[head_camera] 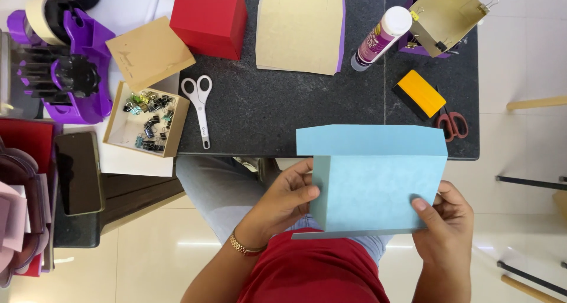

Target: Cutting a blue sheet of paper with scissors and folding it into a specific shape for a craft project.

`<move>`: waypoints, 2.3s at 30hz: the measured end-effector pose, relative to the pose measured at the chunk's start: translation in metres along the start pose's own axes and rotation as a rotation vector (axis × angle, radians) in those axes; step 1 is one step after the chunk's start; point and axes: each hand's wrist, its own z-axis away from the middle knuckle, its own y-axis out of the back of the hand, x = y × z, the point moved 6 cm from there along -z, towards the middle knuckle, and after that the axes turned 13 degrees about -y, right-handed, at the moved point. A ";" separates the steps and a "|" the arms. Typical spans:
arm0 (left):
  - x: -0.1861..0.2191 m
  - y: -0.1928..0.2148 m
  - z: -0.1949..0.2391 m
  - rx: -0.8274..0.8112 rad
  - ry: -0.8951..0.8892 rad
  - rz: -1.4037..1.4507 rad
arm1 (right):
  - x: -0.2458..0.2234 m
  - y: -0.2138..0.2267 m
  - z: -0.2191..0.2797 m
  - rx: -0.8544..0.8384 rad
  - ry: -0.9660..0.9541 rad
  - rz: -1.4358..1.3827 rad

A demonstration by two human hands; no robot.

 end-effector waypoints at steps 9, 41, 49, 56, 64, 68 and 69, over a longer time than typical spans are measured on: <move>-0.022 -0.009 0.001 -0.070 0.024 0.250 | 0.000 -0.007 0.003 -0.027 -0.011 -0.019; 0.132 -0.028 0.017 0.115 -1.093 -1.346 | 0.003 -0.088 -0.064 0.144 1.055 0.546; 0.006 0.001 -0.081 -0.316 -0.634 -1.819 | 0.027 -0.095 -0.109 0.109 0.811 0.750; -0.014 0.028 -0.105 -0.355 -0.397 -2.148 | 0.041 -0.074 -0.119 0.209 0.585 0.785; -0.030 0.042 -0.117 -0.360 -0.406 -2.273 | 0.053 -0.066 -0.108 0.176 0.500 0.855; -0.039 0.040 -0.118 -0.424 -0.350 -2.177 | 0.058 -0.066 -0.111 0.094 0.483 0.920; -0.044 0.044 -0.119 -0.434 -0.338 -2.160 | 0.058 -0.068 -0.112 0.060 0.479 0.936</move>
